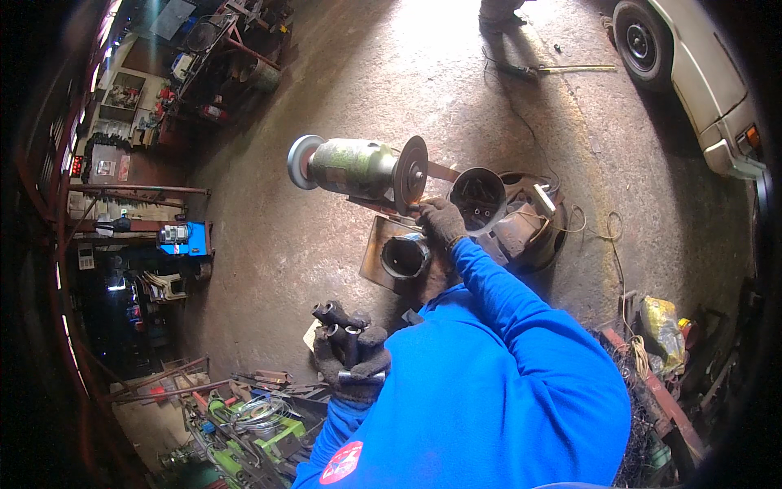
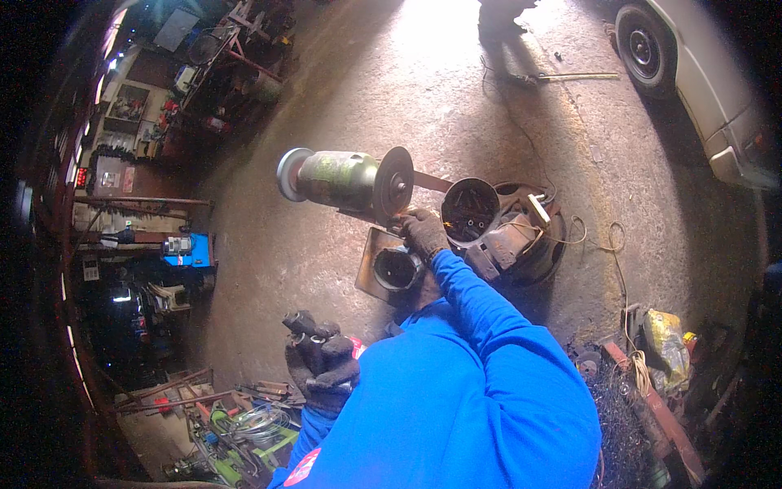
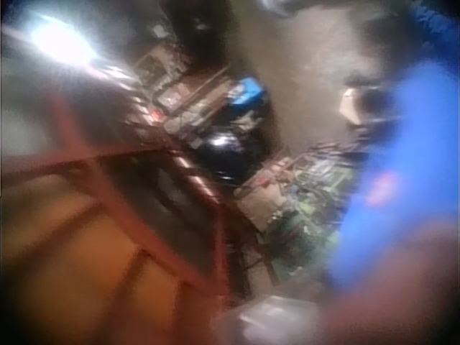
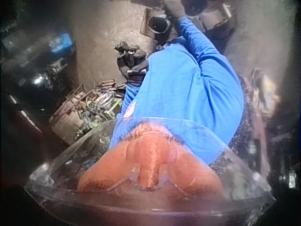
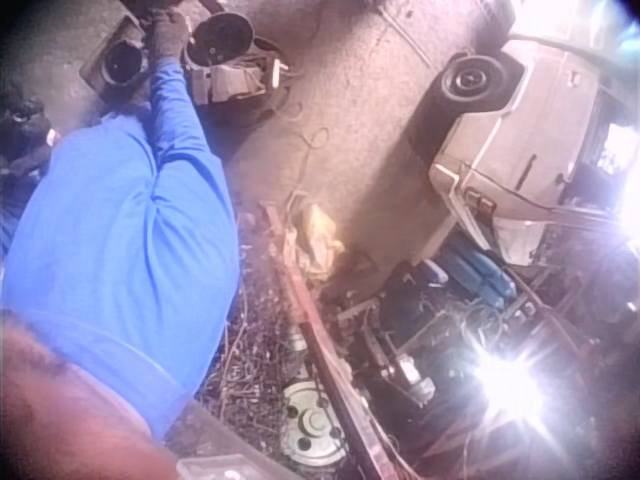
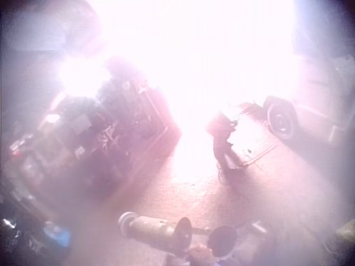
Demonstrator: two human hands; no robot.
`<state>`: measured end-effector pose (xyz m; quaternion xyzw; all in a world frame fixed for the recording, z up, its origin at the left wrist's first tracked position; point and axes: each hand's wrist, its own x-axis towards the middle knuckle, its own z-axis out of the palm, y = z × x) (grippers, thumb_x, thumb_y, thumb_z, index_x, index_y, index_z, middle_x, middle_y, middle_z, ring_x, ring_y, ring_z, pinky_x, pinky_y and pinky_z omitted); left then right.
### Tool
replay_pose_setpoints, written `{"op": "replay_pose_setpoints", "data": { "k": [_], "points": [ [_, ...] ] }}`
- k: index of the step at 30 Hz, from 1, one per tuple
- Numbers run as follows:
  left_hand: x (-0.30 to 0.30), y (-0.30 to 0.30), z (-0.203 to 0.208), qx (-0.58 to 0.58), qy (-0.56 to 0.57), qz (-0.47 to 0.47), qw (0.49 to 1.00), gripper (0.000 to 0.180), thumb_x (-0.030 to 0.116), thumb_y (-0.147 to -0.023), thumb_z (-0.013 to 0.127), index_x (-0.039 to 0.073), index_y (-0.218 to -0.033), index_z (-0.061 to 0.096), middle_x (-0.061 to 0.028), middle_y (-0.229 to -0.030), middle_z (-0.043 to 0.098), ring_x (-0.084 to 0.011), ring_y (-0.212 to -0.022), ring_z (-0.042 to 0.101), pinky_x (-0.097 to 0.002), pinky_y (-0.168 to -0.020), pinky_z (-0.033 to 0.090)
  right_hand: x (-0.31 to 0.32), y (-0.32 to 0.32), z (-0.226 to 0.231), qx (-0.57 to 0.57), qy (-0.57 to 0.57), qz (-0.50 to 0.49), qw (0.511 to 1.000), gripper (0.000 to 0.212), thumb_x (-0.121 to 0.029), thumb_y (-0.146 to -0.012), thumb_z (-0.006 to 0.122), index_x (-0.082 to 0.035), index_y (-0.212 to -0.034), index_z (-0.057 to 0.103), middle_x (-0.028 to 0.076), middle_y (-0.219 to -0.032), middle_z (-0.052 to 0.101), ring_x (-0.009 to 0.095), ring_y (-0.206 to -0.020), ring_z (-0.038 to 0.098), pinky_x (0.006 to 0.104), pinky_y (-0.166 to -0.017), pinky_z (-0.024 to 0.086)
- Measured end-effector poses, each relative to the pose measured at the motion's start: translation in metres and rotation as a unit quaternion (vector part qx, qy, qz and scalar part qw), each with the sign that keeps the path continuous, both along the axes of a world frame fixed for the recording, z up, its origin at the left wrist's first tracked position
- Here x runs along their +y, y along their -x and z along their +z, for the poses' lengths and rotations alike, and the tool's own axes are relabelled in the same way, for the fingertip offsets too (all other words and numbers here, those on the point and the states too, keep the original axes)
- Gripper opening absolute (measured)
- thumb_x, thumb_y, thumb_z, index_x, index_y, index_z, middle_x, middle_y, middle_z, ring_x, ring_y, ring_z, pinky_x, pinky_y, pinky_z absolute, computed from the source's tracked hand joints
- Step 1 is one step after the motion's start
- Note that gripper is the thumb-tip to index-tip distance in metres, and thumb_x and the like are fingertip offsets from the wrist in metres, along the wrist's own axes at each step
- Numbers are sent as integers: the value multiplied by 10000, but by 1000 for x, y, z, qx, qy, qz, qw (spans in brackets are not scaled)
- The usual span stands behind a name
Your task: The person uses a bench grinder to deburr and smooth the edges of small cylindrical metal parts. They hold each part with gloved hands against the spinning wheel, rotating it to treat different sides, then set it aside and pick up the next one.
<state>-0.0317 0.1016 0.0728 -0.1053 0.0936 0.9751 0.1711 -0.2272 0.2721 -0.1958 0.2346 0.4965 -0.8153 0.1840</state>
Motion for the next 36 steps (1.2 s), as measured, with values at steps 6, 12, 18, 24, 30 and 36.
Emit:
{"op": "replay_pose_setpoints", "data": {
  "k": [6, 12, 18, 24, 30, 36],
  "points": [
    [2, -1, 2, 2, 2, 2, 1000, 431, 384, -1141, 586, 246, -1544, 651, -160, -1459, 633, -296, -1242, 649, -264, -635, 648, -3, 1, -11, 51, -44, -11, 998, 350, -27, -978, 666, -58, -1303, 790, 70, -971, 821, 128, -721, 706, 298, -629, 575],
    [-6, 0, -4, 7, -1, -3, 1000, 435, 381, -1140, 591, 249, -1551, 644, -154, -1453, 634, -291, -1232, 654, -263, -630, 645, 3, 1, 8, 35, -19, -4, 999, 343, -26, -996, 689, -59, -1323, 785, 79, -1060, 827, 133, -795, 739, 301, -671, 607],
    [-4, -2, -4, -8, 9, 15, 1000, 429, 392, -1133, 609, 229, -1527, 660, -202, -1421, 671, -306, -1204, 651, -234, -577, 615, 3, 1, 14, 24, -21, 1, 999, 380, -4, -1003, 657, -38, -1371, 746, 113, -1143, 839, 153, -889, 785, 312, -702, 633],
    [-1, 0, 1, -29, -7, 12, 999, 435, 407, -1127, 620, 226, -1521, 661, -227, -1376, 684, -309, -1190, 647, -218, -553, 602, 1, 1, 3, 15, -12, -2, 1000, 396, -1, -989, 639, -30, -1362, 768, 110, -1006, 829, 141, -712, 714, 302, -627, 581],
    [-1, -1, -3, -11, -1, 5, 1000, 454, 378, -1128, 617, 222, -1554, 636, -164, -1393, 646, -284, -1198, 648, -242, -587, 623, -1, -2, 4, 17, -24, 4, 1000, 402, -17, -989, 632, -32, -1368, 765, 112, -1017, 840, 143, -761, 733, 310, -660, 593],
    [1, -5, -4, -23, -10, 16, 1000, 447, 401, -1110, 651, 227, -1521, 661, -190, -1404, 660, -301, -1206, 644, -249, -584, 627, -1, -6, 9, 53, -83, 5, 995, 386, -41, -997, 665, -44, -1369, 768, 107, -1031, 831, 136, -777, 721, 314, -687, 603]
  ]
}}
